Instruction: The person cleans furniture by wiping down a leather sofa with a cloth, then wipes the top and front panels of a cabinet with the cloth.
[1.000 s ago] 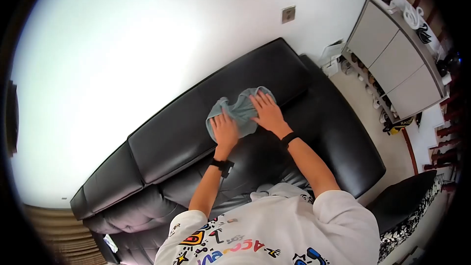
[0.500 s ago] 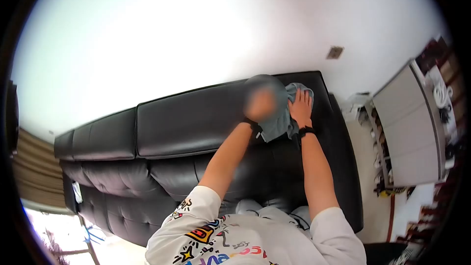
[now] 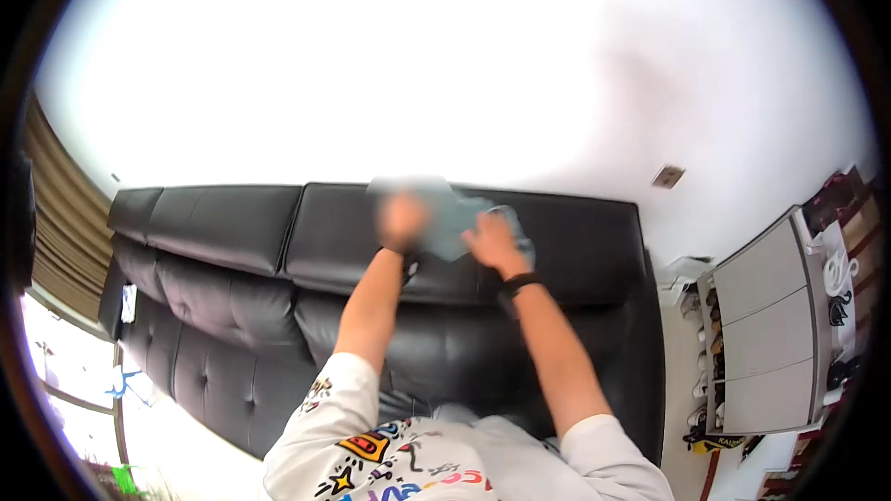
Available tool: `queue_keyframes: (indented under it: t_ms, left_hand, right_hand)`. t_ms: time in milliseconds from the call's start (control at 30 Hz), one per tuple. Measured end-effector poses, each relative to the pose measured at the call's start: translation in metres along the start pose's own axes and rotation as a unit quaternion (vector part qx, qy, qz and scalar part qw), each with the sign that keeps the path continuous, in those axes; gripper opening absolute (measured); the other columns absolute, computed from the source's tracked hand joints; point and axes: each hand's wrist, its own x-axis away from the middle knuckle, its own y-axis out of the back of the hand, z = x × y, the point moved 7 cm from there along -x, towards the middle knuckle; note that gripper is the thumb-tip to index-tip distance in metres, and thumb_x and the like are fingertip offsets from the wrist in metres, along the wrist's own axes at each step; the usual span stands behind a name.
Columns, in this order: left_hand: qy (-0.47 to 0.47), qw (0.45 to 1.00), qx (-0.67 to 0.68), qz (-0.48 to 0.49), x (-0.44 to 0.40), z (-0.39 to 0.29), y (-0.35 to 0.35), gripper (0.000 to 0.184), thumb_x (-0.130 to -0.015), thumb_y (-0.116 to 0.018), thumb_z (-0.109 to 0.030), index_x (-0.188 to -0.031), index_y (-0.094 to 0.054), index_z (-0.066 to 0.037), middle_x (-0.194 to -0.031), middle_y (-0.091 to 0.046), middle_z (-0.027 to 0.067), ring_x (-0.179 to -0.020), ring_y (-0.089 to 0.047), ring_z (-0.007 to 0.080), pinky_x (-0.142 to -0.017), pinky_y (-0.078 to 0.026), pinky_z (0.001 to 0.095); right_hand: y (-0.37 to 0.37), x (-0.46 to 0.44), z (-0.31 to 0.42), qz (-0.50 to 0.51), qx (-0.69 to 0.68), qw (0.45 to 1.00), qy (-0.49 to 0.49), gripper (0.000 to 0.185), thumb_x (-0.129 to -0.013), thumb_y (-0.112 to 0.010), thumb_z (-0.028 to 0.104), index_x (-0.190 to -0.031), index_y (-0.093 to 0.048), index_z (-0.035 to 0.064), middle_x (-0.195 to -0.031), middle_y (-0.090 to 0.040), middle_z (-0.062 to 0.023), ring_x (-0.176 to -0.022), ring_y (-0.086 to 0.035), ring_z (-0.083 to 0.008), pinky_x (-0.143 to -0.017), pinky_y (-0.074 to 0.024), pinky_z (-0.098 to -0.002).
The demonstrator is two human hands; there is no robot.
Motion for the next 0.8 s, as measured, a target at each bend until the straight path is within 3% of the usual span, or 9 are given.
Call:
queue_keyframes:
  t_ms: [33, 67, 133, 200, 267, 367, 467, 633, 800]
  left_hand:
    - [-0.034, 0.991, -0.026, -0.124, -0.005, 0.043, -0.019, 0.068, -0.084, -0.063, -0.044, -0.132, -0.056, 0.003, -0.123, -0.063, 0.0262, -0.118, -0.056, 0.0400, -0.105, -0.041, 0.0486]
    - [0.013, 0.998, 0.012, -0.052, -0.005, 0.054, 0.013, 0.070, -0.085, -0.061, -0.045, -0.135, -0.054, 0.004, -0.122, -0.062, 0.0270, -0.118, -0.056, 0.0397, -0.105, -0.040, 0.0491]
    - [-0.003, 0.989, -0.098, -0.113, -0.020, 0.128, -0.019, 0.072, -0.087, -0.058, -0.046, -0.136, -0.051, 0.006, -0.124, -0.061, 0.0273, -0.119, -0.055, 0.0399, -0.107, -0.038, 0.0486]
    - [0.009, 0.993, -0.061, -0.096, -0.001, 0.126, 0.026, 0.070, -0.090, -0.055, -0.041, -0.138, -0.048, 0.008, -0.125, -0.060, 0.0263, -0.119, -0.053, 0.0403, -0.109, -0.036, 0.0492]
    - [-0.058, 0.991, -0.093, -0.081, 0.022, 0.139, 0.010, 0.069, -0.091, -0.052, -0.037, -0.141, -0.044, 0.010, -0.128, -0.057, 0.0262, -0.122, -0.051, 0.0415, -0.112, -0.032, 0.0509]
    - [-0.084, 0.968, -0.150, -0.184, 0.073, 0.111, 0.027, 0.067, -0.092, -0.052, -0.032, -0.143, -0.042, 0.010, -0.130, -0.054, 0.0269, -0.127, -0.047, 0.0424, -0.113, -0.030, 0.0528]
    - [-0.108, 0.976, -0.140, -0.124, 0.101, 0.128, -0.007, 0.066, -0.092, -0.052, -0.029, -0.143, -0.041, 0.011, -0.133, -0.052, 0.0282, -0.130, -0.044, 0.0432, -0.114, -0.028, 0.0532]
    - [-0.123, 0.985, -0.084, -0.082, 0.170, 0.063, -0.009, 0.075, -0.087, -0.059, -0.027, -0.146, -0.034, 0.014, -0.124, -0.054, 0.0286, -0.119, -0.048, 0.0437, -0.113, -0.027, 0.0573]
    - [-0.178, 0.978, -0.032, 0.098, 0.220, -0.042, -0.016, 0.084, -0.086, -0.065, -0.026, -0.149, -0.026, 0.014, -0.144, -0.040, 0.0339, -0.135, -0.036, 0.0478, -0.116, -0.019, 0.0597]
  right_hand:
    - [-0.023, -0.006, 0.020, -0.060, 0.027, 0.997, 0.032, 0.057, -0.091, -0.062, 0.042, -0.120, -0.056, -0.0065, -0.122, -0.059, -0.0304, -0.116, -0.052, -0.0475, -0.102, -0.0401, -0.0546]
    - [-0.011, -0.013, 0.060, 0.068, -0.026, 0.997, 0.001, 0.060, -0.093, -0.060, 0.044, -0.125, -0.054, -0.0064, -0.130, -0.056, -0.0308, -0.123, -0.050, -0.0464, -0.107, -0.0377, -0.0539]
    - [-0.023, -0.018, 0.108, 0.145, -0.036, 0.989, 0.011, 0.067, -0.095, -0.057, 0.046, -0.135, -0.049, -0.0074, -0.139, -0.050, -0.0313, -0.134, -0.043, -0.0449, -0.114, -0.0320, -0.0527]
    - [-0.060, -0.009, 0.116, 0.028, -0.053, 0.996, 0.068, 0.072, -0.097, -0.055, 0.047, -0.143, -0.042, -0.0072, -0.144, -0.045, -0.0294, -0.140, -0.036, -0.0423, -0.117, -0.0276, -0.0520]
    - [-0.058, 0.000, 0.118, -0.008, -0.012, 0.996, 0.091, 0.073, -0.097, -0.054, 0.047, -0.145, -0.040, -0.0065, -0.145, -0.044, -0.0278, -0.142, -0.034, -0.0411, -0.118, -0.0263, -0.0514]
    - [-0.050, 0.003, 0.118, -0.017, 0.004, 0.994, 0.111, 0.072, -0.097, -0.054, 0.047, -0.145, -0.041, -0.0053, -0.146, -0.044, -0.0254, -0.142, -0.034, -0.0399, -0.118, -0.0264, -0.0509]
    - [-0.032, 0.025, 0.115, -0.005, -0.019, 0.993, 0.117, 0.068, -0.097, -0.055, 0.046, -0.142, -0.045, -0.0042, -0.143, -0.049, -0.0222, -0.141, -0.037, -0.0375, -0.118, -0.0277, -0.0487]
    - [0.003, 0.111, 0.076, -0.022, -0.048, 0.993, 0.108, 0.060, -0.094, -0.061, 0.040, -0.135, -0.053, -0.0030, -0.141, -0.053, -0.0223, -0.135, -0.046, -0.0359, -0.115, -0.0340, -0.0462]
    - [0.082, 0.185, -0.022, -0.134, -0.012, 0.988, -0.072, 0.042, -0.087, -0.070, 0.024, -0.119, -0.057, -0.0005, -0.128, -0.058, -0.0234, -0.123, -0.054, -0.0391, -0.104, -0.0465, -0.0424]
